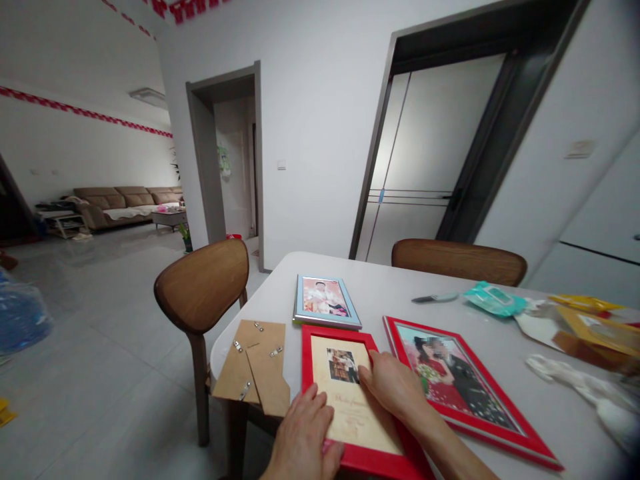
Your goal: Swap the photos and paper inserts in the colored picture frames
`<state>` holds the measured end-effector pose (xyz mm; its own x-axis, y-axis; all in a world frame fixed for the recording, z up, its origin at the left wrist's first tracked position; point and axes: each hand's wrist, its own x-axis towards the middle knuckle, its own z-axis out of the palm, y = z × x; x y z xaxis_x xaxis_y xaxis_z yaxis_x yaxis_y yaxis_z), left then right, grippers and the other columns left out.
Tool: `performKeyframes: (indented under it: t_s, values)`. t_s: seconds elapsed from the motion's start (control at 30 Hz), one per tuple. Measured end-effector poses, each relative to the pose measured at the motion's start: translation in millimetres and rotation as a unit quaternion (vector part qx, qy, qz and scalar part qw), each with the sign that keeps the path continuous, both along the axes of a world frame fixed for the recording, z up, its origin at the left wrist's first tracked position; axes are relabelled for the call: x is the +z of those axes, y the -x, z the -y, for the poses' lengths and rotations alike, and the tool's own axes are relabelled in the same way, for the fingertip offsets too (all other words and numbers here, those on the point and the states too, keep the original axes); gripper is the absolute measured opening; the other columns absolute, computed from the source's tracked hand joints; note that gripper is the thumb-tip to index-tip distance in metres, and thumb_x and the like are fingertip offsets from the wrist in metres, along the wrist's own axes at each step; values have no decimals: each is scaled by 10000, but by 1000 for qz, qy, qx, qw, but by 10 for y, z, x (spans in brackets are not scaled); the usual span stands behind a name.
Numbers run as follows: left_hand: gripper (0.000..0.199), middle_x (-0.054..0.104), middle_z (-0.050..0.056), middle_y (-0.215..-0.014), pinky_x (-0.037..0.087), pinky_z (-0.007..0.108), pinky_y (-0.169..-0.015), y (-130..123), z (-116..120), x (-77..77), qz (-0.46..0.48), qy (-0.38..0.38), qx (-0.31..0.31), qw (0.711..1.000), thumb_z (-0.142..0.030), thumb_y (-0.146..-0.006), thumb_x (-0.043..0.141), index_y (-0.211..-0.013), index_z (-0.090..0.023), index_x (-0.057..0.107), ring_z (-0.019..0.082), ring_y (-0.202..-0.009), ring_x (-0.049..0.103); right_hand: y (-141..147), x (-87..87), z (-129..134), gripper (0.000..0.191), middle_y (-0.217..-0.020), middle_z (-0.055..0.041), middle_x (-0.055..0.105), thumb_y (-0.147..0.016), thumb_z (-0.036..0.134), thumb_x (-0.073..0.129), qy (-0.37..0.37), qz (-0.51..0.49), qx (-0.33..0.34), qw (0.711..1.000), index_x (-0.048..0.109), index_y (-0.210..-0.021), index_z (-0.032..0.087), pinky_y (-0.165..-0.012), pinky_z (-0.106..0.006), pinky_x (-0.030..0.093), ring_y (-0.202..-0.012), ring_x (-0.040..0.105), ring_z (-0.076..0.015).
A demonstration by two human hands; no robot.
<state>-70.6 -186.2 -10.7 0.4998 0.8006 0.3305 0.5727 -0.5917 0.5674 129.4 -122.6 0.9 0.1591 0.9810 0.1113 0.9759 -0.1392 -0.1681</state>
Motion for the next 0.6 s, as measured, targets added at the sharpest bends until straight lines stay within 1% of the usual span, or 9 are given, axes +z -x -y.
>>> performKeyframes:
  t_s: [0.07, 0.1, 0.17, 0.27, 0.33, 0.4, 0.47, 0.53, 0.6]
  values:
    - [425, 491, 120, -1188, 325, 448, -942, 131, 12, -8, 4, -10, 0, 1000, -222, -675, 528, -1096, -161, 521, 276, -1137, 391, 21, 22, 22, 326, -856, -136, 598, -749, 336, 356, -3, 14, 5, 1000, 564, -896, 133, -615, -335, 392, -749, 573, -241]
    - [463, 459, 109, -1221, 309, 441, -955, 231, 9, -11, 4, -13, 10, 1000, -225, -678, 524, -1136, -169, 487, 264, -1157, 367, 51, 46, 40, 338, -873, -141, 591, -757, 332, 346, -9, -1, 13, 1000, 561, -920, 128, -623, -338, 393, -759, 569, -243]
    - [538, 388, 86, -1278, 261, 433, -985, 484, -30, -21, -6, -11, 59, 998, -198, -662, 521, -1191, -189, 426, 242, -1192, 314, 176, 112, 96, 370, -925, -145, 573, -773, 333, 334, -25, -51, 52, 997, 542, -995, 123, -651, -332, 396, -793, 555, -237]
    - [619, 344, 101, -1303, 222, 428, -1001, 884, -171, -58, -48, 10, 159, 986, -126, -588, 528, -1197, -165, 420, 241, -1209, 280, 553, 198, 207, 374, -984, -108, 555, -789, 342, 336, -44, -116, 145, 982, 520, -1058, 159, -736, -290, 384, -868, 523, -200]
    - [600, 380, 124, -1277, 232, 416, -997, 1072, -284, -95, -74, 16, 207, 976, -96, -568, 518, -1164, -134, 459, 245, -1200, 298, 891, 210, 271, 327, -951, -72, 566, -776, 353, 376, -48, -129, 202, 970, 554, -1005, 202, -783, -280, 361, -895, 500, -190]
    - [559, 428, 127, -1243, 259, 396, -987, 1168, -372, -124, -82, 19, 226, 970, -78, -566, 505, -1123, -129, 500, 240, -1178, 340, 1218, 180, 303, 321, -909, -77, 565, -741, 391, 432, -58, -135, 244, 959, 567, -962, 201, -771, -316, 359, -872, 491, -209]
    - [525, 466, 120, -1212, 290, 380, -973, 1194, -414, -132, -77, 21, 229, 970, -73, -565, 505, -1086, -137, 531, 235, -1149, 385, 1462, 135, 300, 363, -879, -87, 556, -669, 439, 511, -56, -131, 252, 957, 571, -925, 188, -746, -356, 362, -848, 482, -236]
    - [507, 485, 111, -1197, 314, 382, -960, 1181, -408, -110, -68, 20, 233, 970, -84, -568, 520, -1070, -150, 541, 237, -1129, 411, 1575, 111, 283, 379, -885, -91, 542, -622, 392, 566, -53, -145, 242, 958, 562, -937, 181, -734, -361, 367, -842, 477, -239]
    - [494, 489, 98, -1196, 332, 387, -951, 1140, -362, -56, -58, 14, 232, 971, -108, -582, 542, -1073, -169, 537, 238, -1116, 427, 1547, 134, 291, 395, -919, -91, 525, -616, 281, 564, -66, -181, 232, 953, 540, -998, 179, -755, -340, 371, -864, 472, -221]
